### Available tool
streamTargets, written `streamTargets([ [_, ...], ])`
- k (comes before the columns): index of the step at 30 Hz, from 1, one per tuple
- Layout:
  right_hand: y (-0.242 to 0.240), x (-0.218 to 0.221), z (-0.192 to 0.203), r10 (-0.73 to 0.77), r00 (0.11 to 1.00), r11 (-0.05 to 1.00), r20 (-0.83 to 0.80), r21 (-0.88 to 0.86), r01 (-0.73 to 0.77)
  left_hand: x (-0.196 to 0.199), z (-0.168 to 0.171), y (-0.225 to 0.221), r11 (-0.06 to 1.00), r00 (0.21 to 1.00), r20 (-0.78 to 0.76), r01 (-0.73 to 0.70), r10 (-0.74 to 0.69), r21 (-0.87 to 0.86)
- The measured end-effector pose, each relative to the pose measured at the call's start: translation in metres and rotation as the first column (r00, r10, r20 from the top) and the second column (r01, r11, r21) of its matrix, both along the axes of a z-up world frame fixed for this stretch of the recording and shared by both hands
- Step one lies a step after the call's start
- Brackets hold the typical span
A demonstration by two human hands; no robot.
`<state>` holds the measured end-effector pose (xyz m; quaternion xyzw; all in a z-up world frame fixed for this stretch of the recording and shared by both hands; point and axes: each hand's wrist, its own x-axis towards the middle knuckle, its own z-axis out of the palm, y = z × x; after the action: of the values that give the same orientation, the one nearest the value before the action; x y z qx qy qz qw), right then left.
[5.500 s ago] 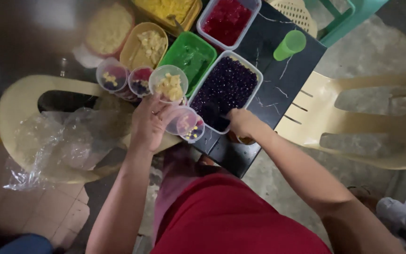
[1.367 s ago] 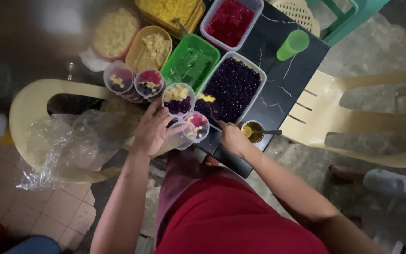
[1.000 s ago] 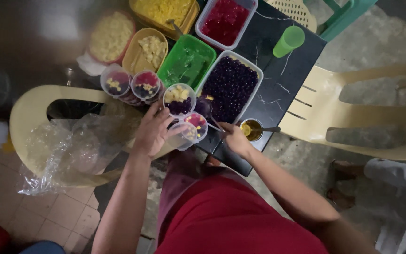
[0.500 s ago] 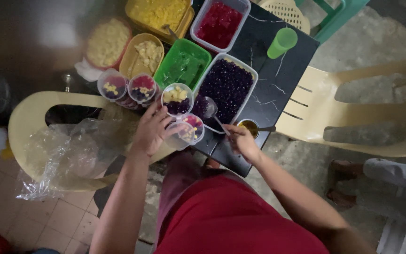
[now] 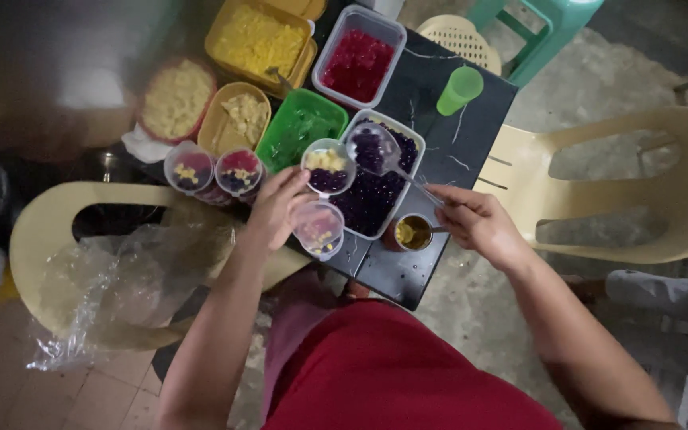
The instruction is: Preparing several cups of a mixed jelly dessert by scooping various ingredients from containers.
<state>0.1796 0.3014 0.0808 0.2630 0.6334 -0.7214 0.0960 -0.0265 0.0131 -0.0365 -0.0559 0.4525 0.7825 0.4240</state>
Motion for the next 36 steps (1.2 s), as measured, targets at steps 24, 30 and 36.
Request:
streamTargets([
  [24,-0.001,-0.014,0.008,-0.115,0.993,0.987,-0.039,-0.115,0.110,-0.026,0.042,0.021,0.987,0.997,-0.029,0.079,-0.076,0.141],
  [30,0.001,0.003,-0.046,0.105,0.993,0.777,-0.047,0.627,-0.052,-0.041,0.029,0.008,0.986,0.999,-0.046,0.008,-0.001,0.164],
  [36,-0.027,-0.017,-0.033,0.174,0.983,0.440,0.059,0.888,-0.132,-0.062,0.005,-0.001,0.990,0.995,0.041,-0.094,0.091,0.106],
])
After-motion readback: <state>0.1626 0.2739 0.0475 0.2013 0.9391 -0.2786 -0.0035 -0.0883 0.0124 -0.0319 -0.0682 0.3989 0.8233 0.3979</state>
